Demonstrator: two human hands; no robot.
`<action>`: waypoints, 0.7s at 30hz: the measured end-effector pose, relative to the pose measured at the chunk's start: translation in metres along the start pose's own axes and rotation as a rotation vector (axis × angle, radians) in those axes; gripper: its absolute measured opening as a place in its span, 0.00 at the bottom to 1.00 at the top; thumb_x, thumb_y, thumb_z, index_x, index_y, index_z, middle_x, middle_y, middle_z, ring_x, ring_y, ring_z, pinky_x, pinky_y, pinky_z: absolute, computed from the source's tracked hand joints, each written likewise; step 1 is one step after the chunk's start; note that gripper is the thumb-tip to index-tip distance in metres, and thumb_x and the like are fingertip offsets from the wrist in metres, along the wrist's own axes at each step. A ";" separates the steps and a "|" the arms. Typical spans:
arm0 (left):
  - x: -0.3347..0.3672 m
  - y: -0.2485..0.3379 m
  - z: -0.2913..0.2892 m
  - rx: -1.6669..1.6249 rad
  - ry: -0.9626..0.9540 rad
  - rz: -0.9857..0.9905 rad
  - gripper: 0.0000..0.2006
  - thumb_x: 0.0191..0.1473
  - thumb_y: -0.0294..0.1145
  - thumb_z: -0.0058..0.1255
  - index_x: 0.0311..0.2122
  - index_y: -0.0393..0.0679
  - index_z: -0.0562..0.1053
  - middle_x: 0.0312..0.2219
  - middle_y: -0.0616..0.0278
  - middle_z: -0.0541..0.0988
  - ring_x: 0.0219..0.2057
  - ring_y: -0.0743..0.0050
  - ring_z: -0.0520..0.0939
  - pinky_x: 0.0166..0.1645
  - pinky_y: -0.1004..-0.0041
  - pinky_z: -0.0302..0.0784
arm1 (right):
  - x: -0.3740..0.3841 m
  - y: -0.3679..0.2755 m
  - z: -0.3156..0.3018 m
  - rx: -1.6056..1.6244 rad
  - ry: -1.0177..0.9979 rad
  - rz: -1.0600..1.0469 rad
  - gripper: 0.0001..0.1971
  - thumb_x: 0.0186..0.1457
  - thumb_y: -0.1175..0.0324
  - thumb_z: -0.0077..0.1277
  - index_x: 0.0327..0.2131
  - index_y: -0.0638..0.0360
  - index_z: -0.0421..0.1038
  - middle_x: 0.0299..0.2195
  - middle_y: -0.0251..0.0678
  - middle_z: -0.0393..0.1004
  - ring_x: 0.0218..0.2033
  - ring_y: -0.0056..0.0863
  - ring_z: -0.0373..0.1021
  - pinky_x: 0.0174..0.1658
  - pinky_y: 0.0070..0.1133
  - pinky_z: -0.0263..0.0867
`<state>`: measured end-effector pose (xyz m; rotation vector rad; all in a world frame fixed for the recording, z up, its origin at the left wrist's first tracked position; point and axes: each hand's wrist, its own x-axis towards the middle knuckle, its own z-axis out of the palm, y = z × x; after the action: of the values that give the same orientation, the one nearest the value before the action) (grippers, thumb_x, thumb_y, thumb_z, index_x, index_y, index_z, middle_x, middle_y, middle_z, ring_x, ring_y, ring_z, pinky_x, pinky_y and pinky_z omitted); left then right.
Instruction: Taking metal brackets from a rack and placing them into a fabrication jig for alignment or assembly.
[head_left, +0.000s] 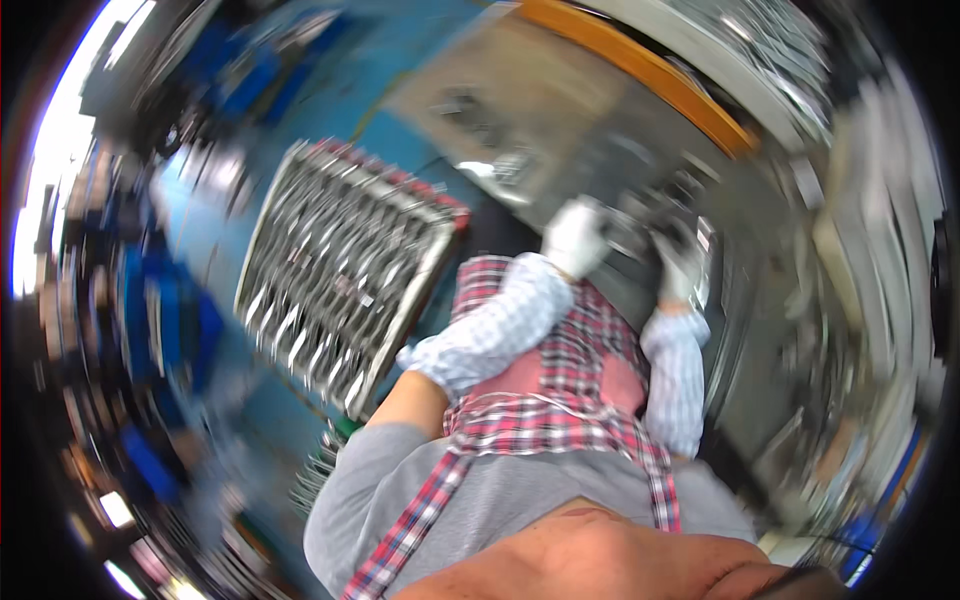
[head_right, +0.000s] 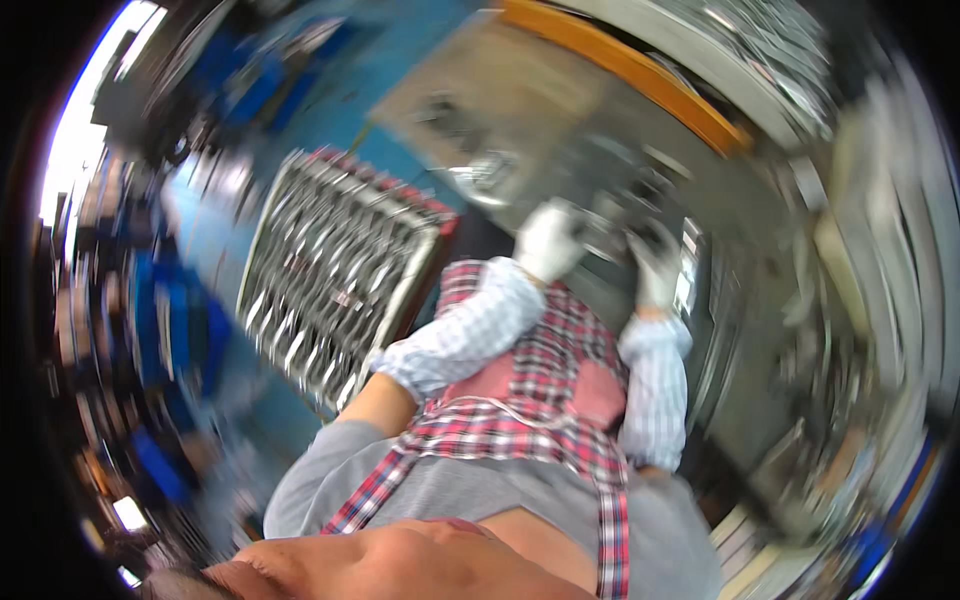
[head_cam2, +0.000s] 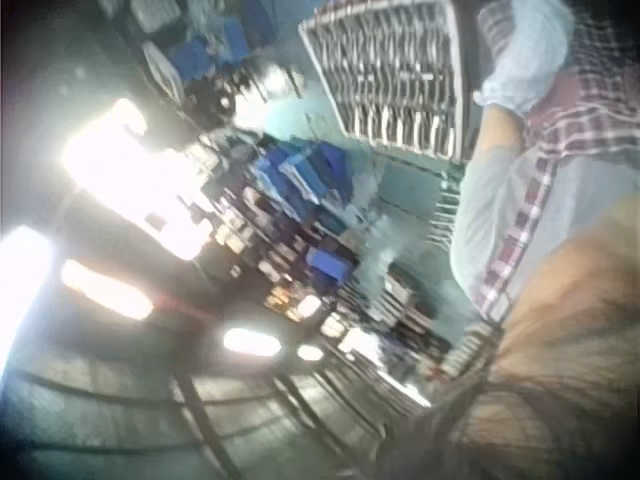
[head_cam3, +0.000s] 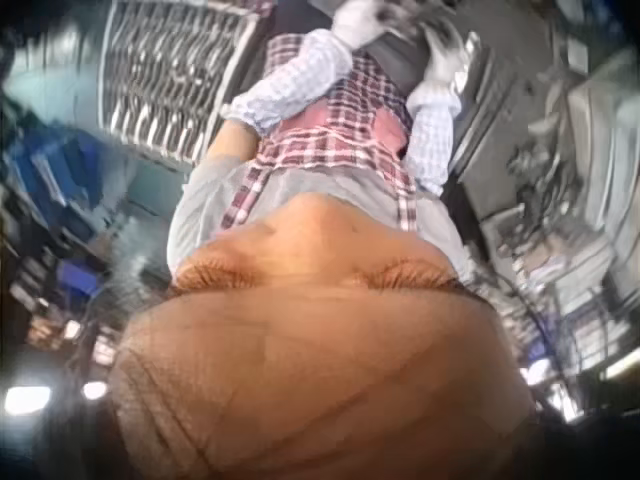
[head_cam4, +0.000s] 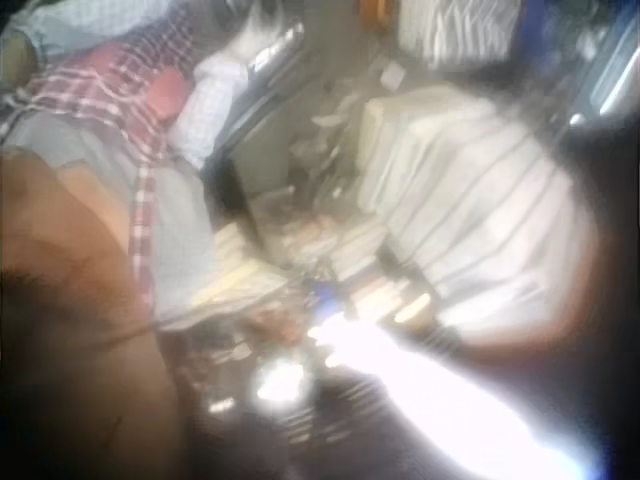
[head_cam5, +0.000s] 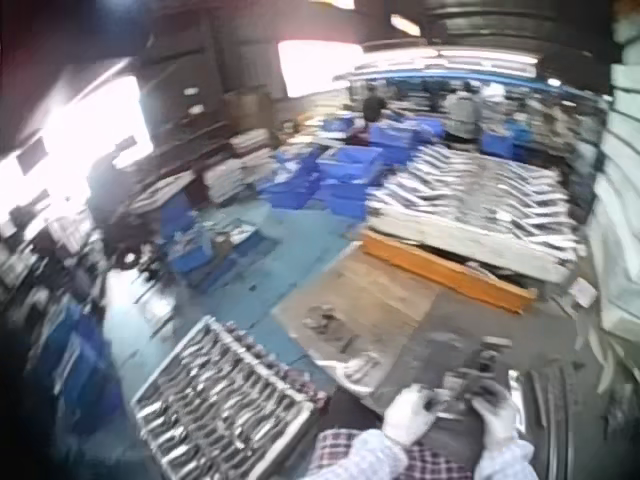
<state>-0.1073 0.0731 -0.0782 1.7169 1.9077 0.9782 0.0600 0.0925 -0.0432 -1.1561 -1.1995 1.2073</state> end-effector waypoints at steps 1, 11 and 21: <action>-0.001 0.000 -0.003 -0.026 -0.075 -0.102 0.09 0.41 0.35 0.57 0.31 0.49 0.79 0.29 0.56 0.76 0.33 0.55 0.77 0.40 0.62 0.74 | 0.003 -0.005 0.001 -0.214 -0.196 -0.081 0.14 0.50 0.74 0.55 0.42 0.69 0.71 0.35 0.39 0.74 0.36 0.22 0.71 0.40 0.18 0.67; -0.123 -0.128 -0.188 -0.800 -0.042 -0.317 0.25 0.47 0.36 0.58 0.52 0.41 0.69 0.45 0.56 0.75 0.46 0.69 0.75 0.53 0.72 0.68 | -0.068 -0.026 0.176 -0.536 -0.873 -0.622 0.14 0.43 0.79 0.53 0.36 0.53 0.75 0.39 0.38 0.76 0.39 0.36 0.72 0.43 0.27 0.67; -0.279 -0.473 -0.466 0.329 0.574 -0.828 0.18 0.59 0.43 0.40 0.50 0.47 0.70 0.48 0.52 0.74 0.48 0.54 0.75 0.53 0.65 0.67 | -0.054 0.009 0.099 -1.011 -0.969 -0.370 0.11 0.44 0.79 0.50 0.33 0.55 0.75 0.34 0.37 0.76 0.37 0.38 0.72 0.43 0.27 0.67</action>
<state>-0.7140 -0.3100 -0.1455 0.6032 2.9026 0.8805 -0.0391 0.0384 -0.0497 -0.9007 -2.8310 0.8386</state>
